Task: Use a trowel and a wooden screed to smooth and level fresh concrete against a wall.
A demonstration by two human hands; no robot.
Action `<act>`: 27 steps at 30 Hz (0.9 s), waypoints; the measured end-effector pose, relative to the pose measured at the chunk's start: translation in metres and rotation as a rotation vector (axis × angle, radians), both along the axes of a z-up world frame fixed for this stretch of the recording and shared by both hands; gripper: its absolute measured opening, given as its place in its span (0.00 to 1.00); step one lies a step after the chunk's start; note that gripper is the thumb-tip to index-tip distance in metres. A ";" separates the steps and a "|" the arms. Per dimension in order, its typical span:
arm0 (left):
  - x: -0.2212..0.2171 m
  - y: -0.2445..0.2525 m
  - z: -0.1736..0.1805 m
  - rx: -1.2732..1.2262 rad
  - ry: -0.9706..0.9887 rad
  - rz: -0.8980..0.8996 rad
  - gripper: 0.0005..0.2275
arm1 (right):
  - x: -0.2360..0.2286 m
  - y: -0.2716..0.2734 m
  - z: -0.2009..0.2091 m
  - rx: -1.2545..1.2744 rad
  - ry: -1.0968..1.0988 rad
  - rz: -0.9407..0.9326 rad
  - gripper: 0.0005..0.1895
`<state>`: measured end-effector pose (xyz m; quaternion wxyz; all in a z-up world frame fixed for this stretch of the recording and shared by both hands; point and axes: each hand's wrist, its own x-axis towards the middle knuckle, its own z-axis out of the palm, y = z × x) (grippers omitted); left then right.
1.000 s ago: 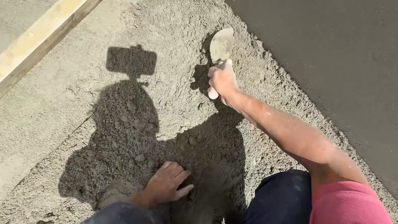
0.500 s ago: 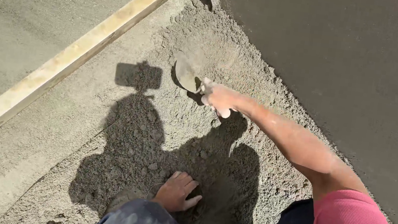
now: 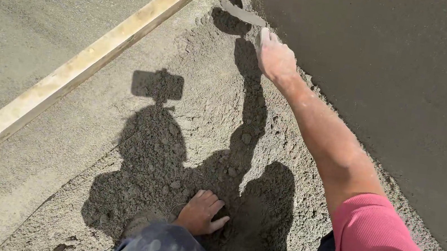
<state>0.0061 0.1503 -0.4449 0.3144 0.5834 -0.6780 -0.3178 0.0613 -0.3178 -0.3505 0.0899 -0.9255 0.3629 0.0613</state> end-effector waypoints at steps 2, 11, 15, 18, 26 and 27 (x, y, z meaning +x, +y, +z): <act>0.004 -0.005 0.003 0.001 -0.005 -0.010 0.20 | 0.005 -0.002 -0.012 0.039 0.024 -0.088 0.13; -0.001 0.000 -0.003 -0.017 0.022 0.003 0.19 | -0.089 0.129 -0.014 0.282 -0.043 0.125 0.08; 0.001 0.004 -0.007 -0.057 -0.021 0.016 0.19 | -0.070 0.144 0.062 0.556 0.353 0.130 0.12; -0.003 0.001 -0.002 0.022 -0.020 -0.016 0.19 | -0.026 0.081 0.033 0.498 0.125 -0.112 0.10; 0.004 -0.003 0.005 -0.005 0.007 0.009 0.19 | 0.010 0.052 -0.022 0.300 -0.141 -0.112 0.08; 0.001 0.001 0.008 -0.017 0.007 0.021 0.19 | 0.000 0.076 -0.008 0.343 -0.018 -0.022 0.09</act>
